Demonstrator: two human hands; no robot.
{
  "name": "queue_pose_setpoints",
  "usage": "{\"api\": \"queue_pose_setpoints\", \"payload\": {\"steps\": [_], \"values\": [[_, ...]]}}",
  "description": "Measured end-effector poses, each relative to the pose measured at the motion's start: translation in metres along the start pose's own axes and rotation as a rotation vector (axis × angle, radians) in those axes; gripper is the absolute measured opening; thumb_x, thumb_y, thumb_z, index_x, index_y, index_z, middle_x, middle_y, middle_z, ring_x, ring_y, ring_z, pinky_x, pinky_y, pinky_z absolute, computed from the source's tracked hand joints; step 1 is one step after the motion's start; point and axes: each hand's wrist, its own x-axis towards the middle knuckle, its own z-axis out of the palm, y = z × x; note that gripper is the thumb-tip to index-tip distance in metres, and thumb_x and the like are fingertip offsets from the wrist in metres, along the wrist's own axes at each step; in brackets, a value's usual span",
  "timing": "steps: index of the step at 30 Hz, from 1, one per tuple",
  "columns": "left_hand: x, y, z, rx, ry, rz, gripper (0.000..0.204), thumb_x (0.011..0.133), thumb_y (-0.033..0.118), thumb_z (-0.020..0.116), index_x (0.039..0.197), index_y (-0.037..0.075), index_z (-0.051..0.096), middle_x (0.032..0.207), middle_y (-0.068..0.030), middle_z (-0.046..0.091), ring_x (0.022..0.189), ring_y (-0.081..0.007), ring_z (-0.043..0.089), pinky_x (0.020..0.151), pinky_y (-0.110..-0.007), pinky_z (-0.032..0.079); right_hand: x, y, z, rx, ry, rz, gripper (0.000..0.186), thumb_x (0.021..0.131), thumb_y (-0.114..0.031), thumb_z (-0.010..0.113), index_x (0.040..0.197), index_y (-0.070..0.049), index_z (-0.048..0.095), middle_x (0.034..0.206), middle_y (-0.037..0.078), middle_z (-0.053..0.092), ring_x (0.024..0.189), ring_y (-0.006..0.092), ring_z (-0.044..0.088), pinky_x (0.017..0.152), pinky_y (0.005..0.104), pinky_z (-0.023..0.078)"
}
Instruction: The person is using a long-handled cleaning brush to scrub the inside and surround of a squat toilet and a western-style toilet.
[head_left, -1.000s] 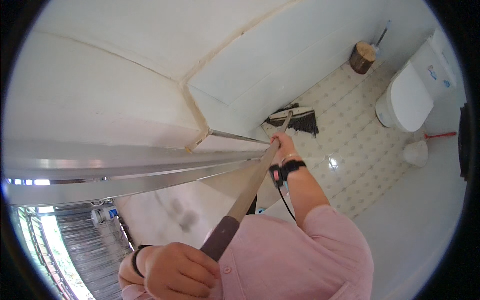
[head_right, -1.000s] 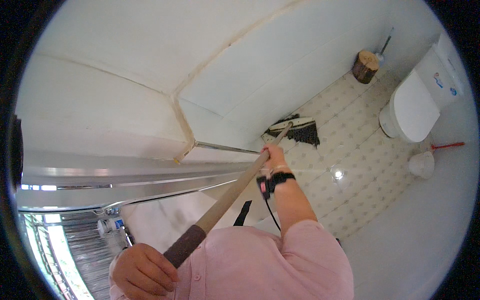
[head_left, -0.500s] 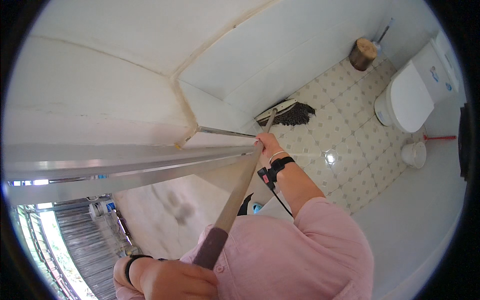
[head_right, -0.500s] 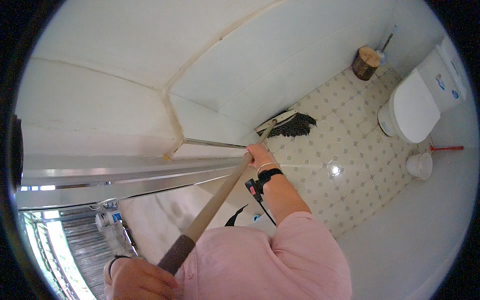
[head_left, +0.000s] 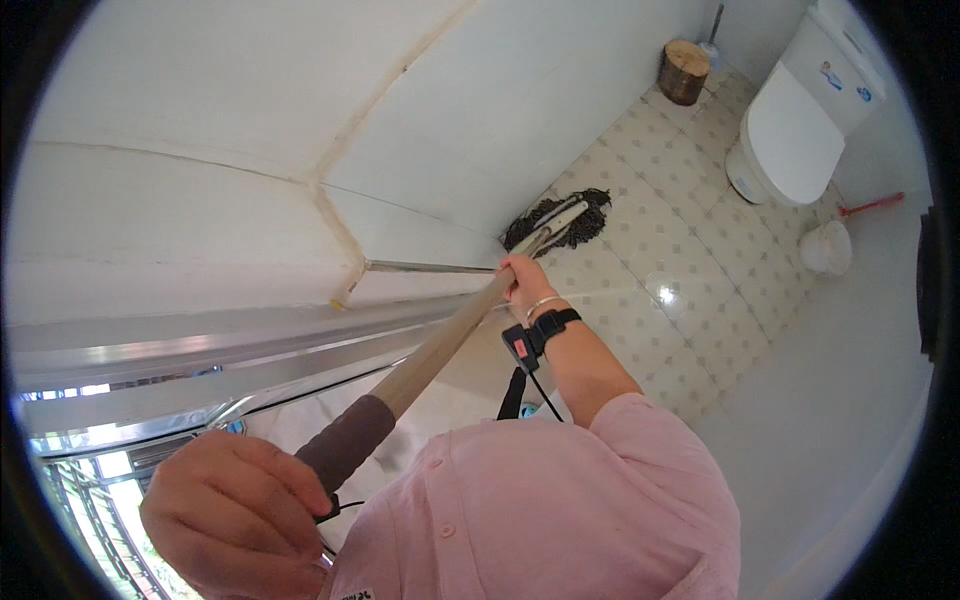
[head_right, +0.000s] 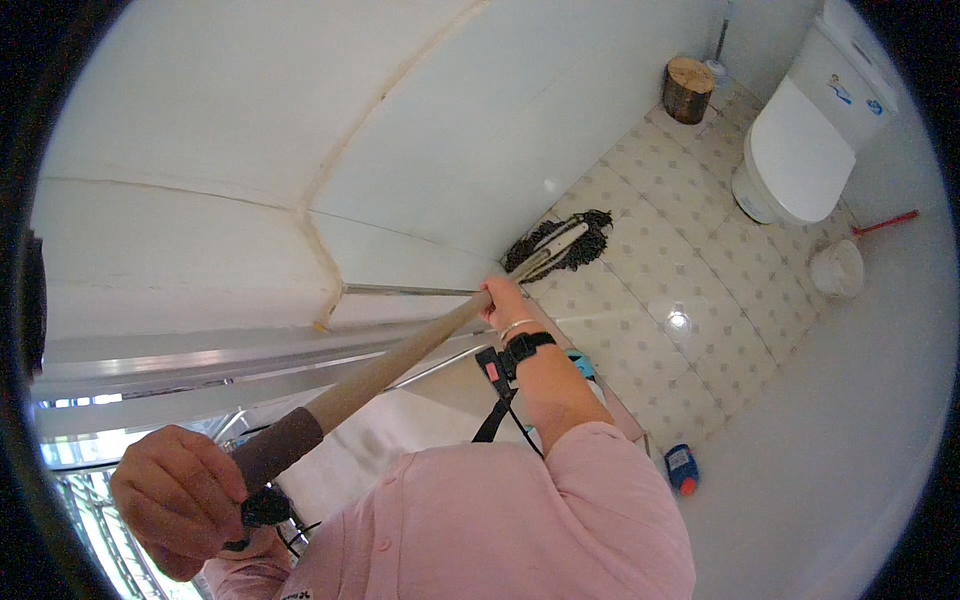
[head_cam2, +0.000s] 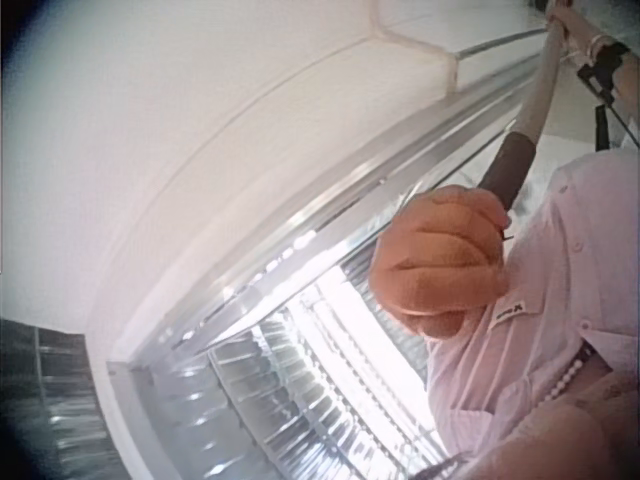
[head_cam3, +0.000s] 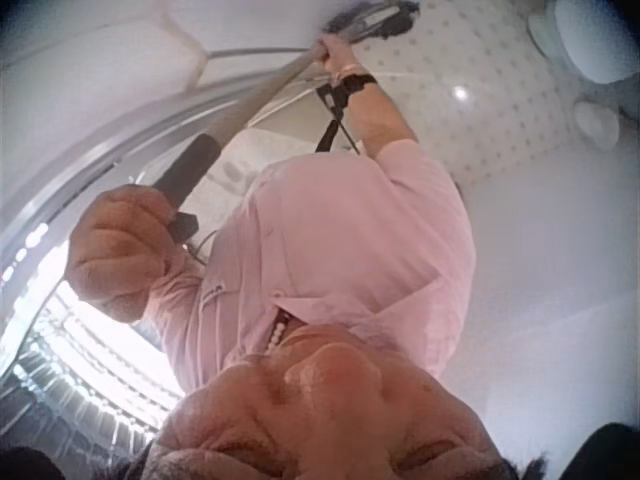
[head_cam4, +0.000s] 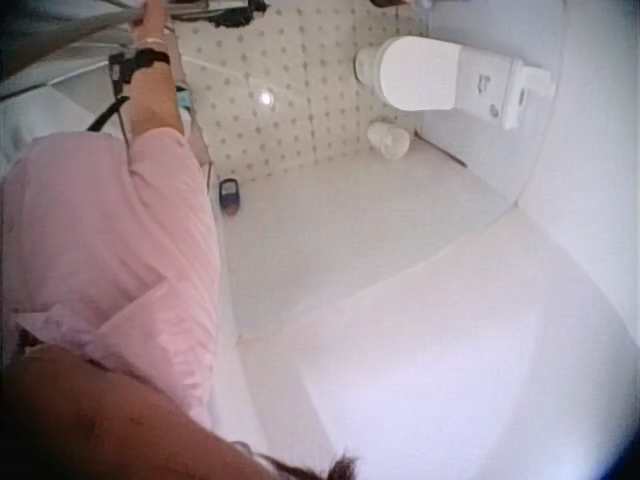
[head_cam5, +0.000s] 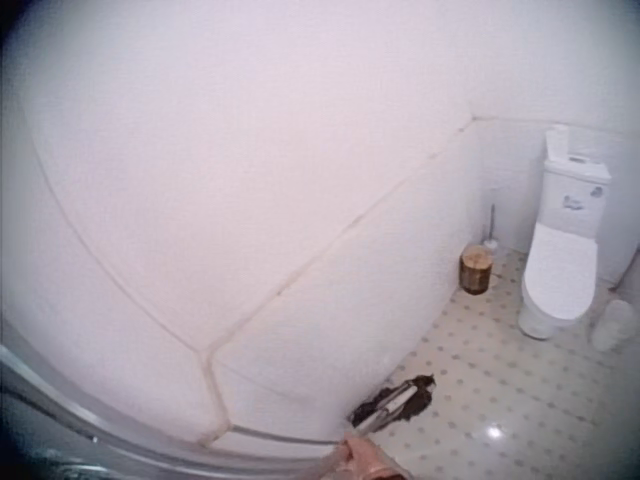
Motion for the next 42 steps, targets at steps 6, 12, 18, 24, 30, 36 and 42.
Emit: {"api": "queue_pose_setpoints", "payload": {"steps": [6,12,18,24,30,36,42], "values": [[-0.021,-0.006,-0.009,-0.228,-0.065,-0.057,0.014,0.070,0.012,0.069,0.076,0.002,0.063,0.075,-0.0122,0.065,0.068,-0.0216,0.065,0.071,-0.038,0.052,-0.037,0.024,-0.056,-0.426,-0.053,-0.315,0.008,0.071,0.001,0.053,0.078,-0.003,0.051,0.069,0.009,0.053,0.061,0.0180,0.051,0.055,0.0273,0.043],[0.000,0.019,0.004,-0.178,0.007,0.341,0.012,0.073,0.011,0.057,0.068,0.000,0.060,0.052,-0.0054,0.049,0.047,-0.0201,0.053,0.046,-0.030,0.045,-0.061,0.020,-0.018,0.056,-0.039,-0.083,0.005,0.073,-0.005,0.054,0.076,-0.004,0.050,0.069,0.006,0.052,0.063,0.0165,0.052,0.054,0.0271,0.043],[0.017,-0.035,0.057,0.180,0.617,0.572,0.007,0.067,0.010,0.057,0.067,0.004,0.060,0.058,-0.0082,0.053,0.050,-0.0224,0.054,0.049,-0.034,0.048,-0.030,-0.003,0.046,0.040,-0.147,-0.047,0.009,0.075,-0.006,0.054,0.080,-0.002,0.048,0.069,0.010,0.051,0.060,0.0190,0.051,0.053,0.0312,0.044],[0.026,-0.049,-0.007,-0.001,0.042,0.116,0.020,0.078,0.017,0.057,0.069,-0.001,0.056,0.062,-0.0101,0.055,0.054,-0.0226,0.054,0.051,-0.038,0.048,0.067,-0.023,0.045,-0.066,0.112,0.142,0.007,0.073,-0.006,0.055,0.071,-0.002,0.049,0.064,0.008,0.049,0.061,0.0193,0.049,0.058,0.0299,0.042],[0.023,-0.051,-0.014,-0.047,0.018,0.116,0.023,0.080,0.016,0.057,0.065,-0.003,0.056,0.059,-0.0085,0.053,0.051,-0.0212,0.052,0.049,-0.035,0.046,0.052,-0.015,0.035,0.017,0.147,0.085,0.008,0.071,-0.003,0.056,0.072,-0.001,0.048,0.067,0.010,0.049,0.063,0.0209,0.049,0.058,0.0303,0.042],[0.017,-0.048,-0.028,-0.131,-0.027,0.090,0.017,0.077,0.011,0.055,0.066,-0.002,0.058,0.059,-0.0076,0.052,0.052,-0.0187,0.053,0.052,-0.034,0.047,0.028,-0.017,0.004,0.222,0.091,0.071,0.008,0.074,-0.006,0.053,0.073,-0.001,0.047,0.069,0.011,0.050,0.062,0.0204,0.049,0.057,0.0315,0.043],[0.015,-0.064,-0.023,-0.107,-0.029,0.207,0.015,0.075,0.010,0.054,0.065,0.000,0.058,0.059,-0.0066,0.051,0.054,-0.0177,0.052,0.055,-0.033,0.047,0.044,-0.029,0.005,0.378,0.141,0.136,0.007,0.077,-0.008,0.051,0.073,-0.003,0.048,0.065,0.009,0.051,0.063,0.0196,0.050,0.058,0.0323,0.044]]}}
